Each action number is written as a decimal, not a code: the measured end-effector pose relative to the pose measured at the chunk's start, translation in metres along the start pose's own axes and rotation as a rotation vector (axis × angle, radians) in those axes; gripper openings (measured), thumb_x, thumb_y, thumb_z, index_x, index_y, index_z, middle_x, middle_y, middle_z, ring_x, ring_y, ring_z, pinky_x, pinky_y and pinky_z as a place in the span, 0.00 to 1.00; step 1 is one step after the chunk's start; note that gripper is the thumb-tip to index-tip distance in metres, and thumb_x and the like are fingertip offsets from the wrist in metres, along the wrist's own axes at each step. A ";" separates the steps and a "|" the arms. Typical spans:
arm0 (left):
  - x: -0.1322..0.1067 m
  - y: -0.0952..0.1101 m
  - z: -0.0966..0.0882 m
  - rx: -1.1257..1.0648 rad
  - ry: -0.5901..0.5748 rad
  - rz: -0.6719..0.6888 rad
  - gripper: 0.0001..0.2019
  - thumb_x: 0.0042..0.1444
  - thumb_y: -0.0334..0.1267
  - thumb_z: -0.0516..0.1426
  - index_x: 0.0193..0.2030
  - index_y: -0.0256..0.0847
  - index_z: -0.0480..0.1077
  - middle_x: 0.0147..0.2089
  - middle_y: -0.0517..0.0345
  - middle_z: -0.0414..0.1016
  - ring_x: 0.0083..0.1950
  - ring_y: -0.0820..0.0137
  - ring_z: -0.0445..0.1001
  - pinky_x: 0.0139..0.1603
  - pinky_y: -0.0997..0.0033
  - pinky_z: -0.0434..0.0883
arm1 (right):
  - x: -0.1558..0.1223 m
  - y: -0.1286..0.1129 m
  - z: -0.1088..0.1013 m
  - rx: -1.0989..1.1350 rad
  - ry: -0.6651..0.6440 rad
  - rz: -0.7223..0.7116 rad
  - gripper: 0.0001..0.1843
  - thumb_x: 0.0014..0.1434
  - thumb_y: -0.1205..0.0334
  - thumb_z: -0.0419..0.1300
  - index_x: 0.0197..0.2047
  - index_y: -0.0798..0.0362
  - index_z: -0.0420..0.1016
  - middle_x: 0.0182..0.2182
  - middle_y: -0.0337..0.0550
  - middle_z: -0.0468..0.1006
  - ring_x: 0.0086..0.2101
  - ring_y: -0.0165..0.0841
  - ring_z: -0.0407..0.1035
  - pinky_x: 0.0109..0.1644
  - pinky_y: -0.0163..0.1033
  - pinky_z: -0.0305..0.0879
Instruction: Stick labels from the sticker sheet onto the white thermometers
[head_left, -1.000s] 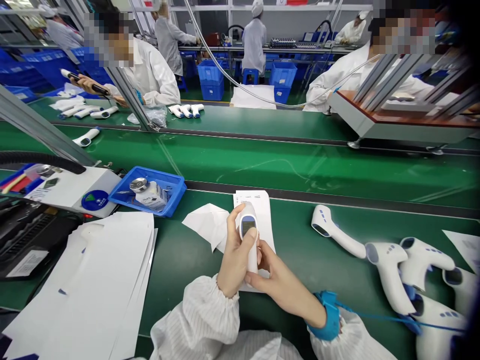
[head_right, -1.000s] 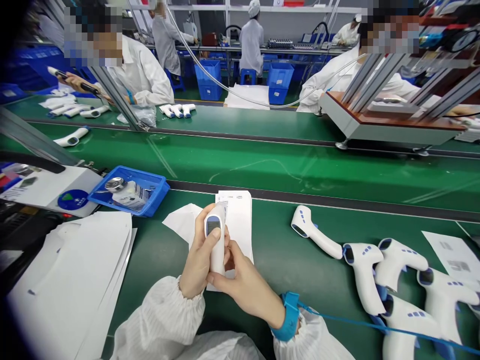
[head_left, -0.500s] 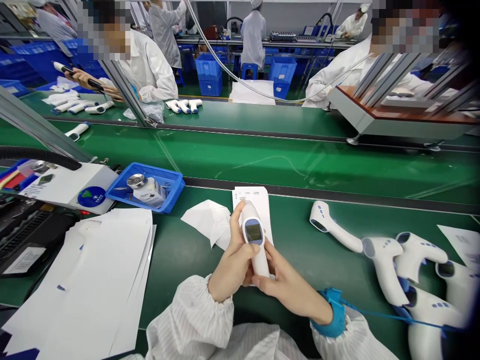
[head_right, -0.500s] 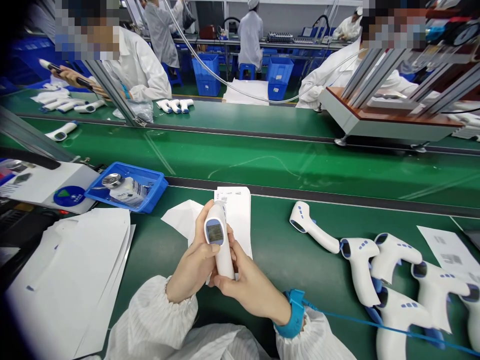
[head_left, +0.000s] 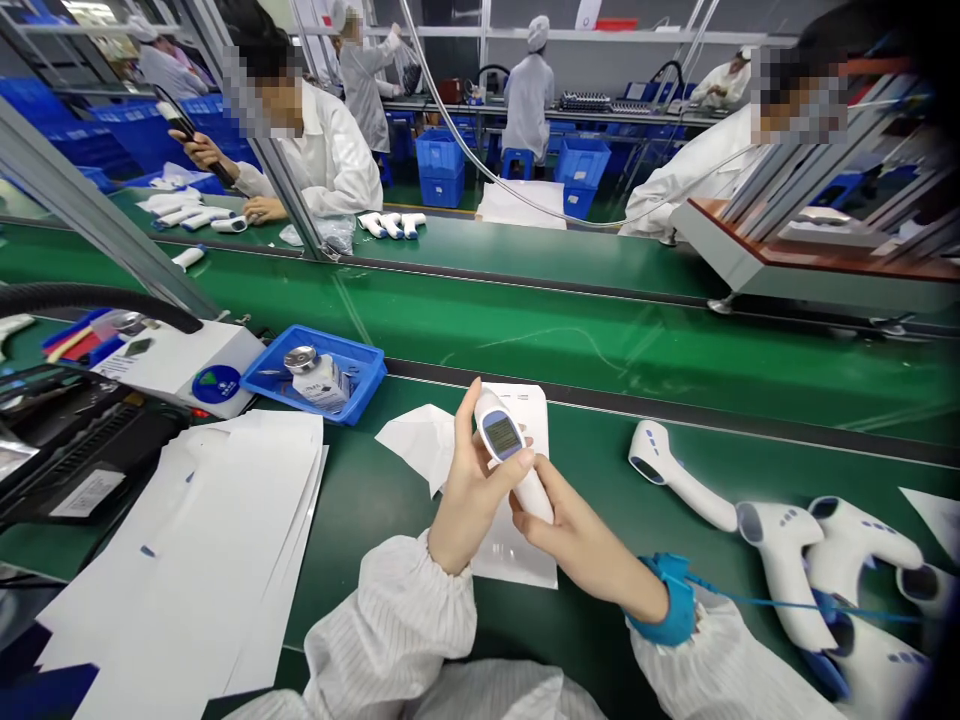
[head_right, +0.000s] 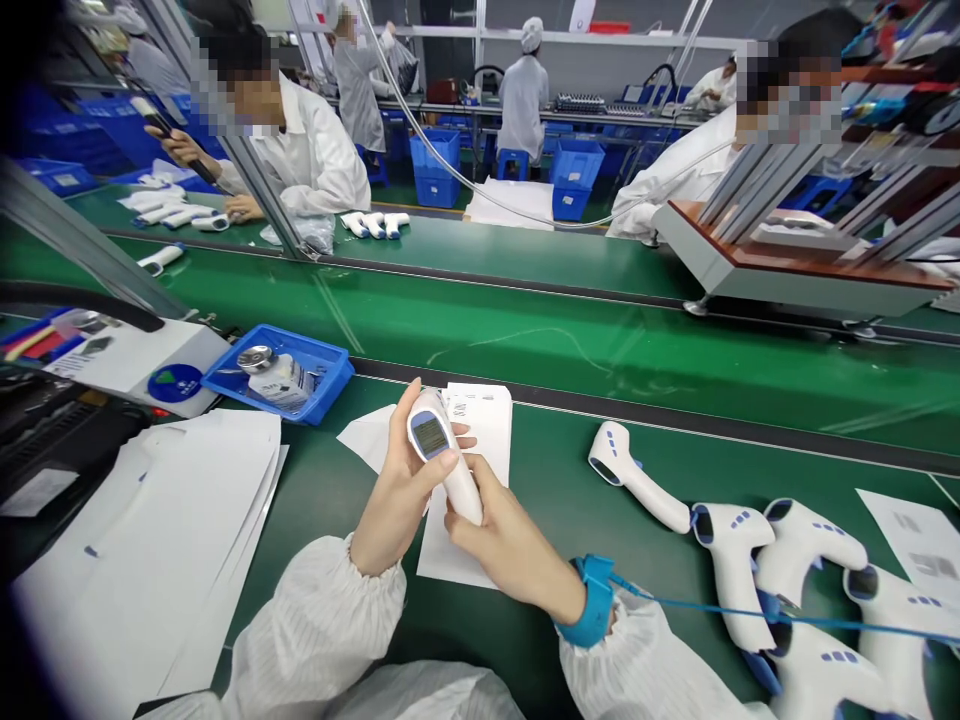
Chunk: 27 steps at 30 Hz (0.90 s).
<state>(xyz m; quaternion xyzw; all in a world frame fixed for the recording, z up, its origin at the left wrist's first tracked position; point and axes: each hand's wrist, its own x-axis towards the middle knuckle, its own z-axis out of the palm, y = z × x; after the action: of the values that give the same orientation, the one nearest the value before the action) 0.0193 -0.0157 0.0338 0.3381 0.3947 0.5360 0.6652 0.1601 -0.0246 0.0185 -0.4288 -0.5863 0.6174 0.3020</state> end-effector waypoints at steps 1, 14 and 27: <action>-0.001 0.003 0.002 0.004 0.000 0.013 0.40 0.56 0.37 0.62 0.70 0.60 0.45 0.49 0.58 0.72 0.52 0.65 0.73 0.58 0.59 0.67 | -0.001 -0.002 0.005 -0.021 0.029 -0.023 0.19 0.57 0.70 0.53 0.52 0.49 0.63 0.33 0.35 0.65 0.31 0.29 0.59 0.35 0.35 0.60; -0.019 0.030 0.021 0.056 0.030 0.072 0.30 0.52 0.38 0.64 0.62 0.57 0.62 0.49 0.57 0.72 0.46 0.64 0.73 0.47 0.64 0.72 | -0.020 -0.024 0.028 0.054 0.115 -0.110 0.29 0.58 0.71 0.53 0.62 0.45 0.58 0.50 0.44 0.69 0.45 0.35 0.67 0.50 0.42 0.67; -0.024 0.033 0.024 0.070 0.028 0.032 0.29 0.56 0.43 0.61 0.64 0.57 0.59 0.46 0.57 0.75 0.46 0.63 0.76 0.47 0.62 0.75 | -0.028 -0.028 0.034 0.158 0.130 -0.050 0.24 0.58 0.69 0.54 0.57 0.44 0.61 0.41 0.40 0.70 0.34 0.31 0.64 0.37 0.37 0.67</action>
<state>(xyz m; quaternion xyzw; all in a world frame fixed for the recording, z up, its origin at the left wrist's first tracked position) 0.0234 -0.0335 0.0775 0.3600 0.4172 0.5370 0.6387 0.1387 -0.0614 0.0492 -0.4280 -0.5256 0.6249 0.3874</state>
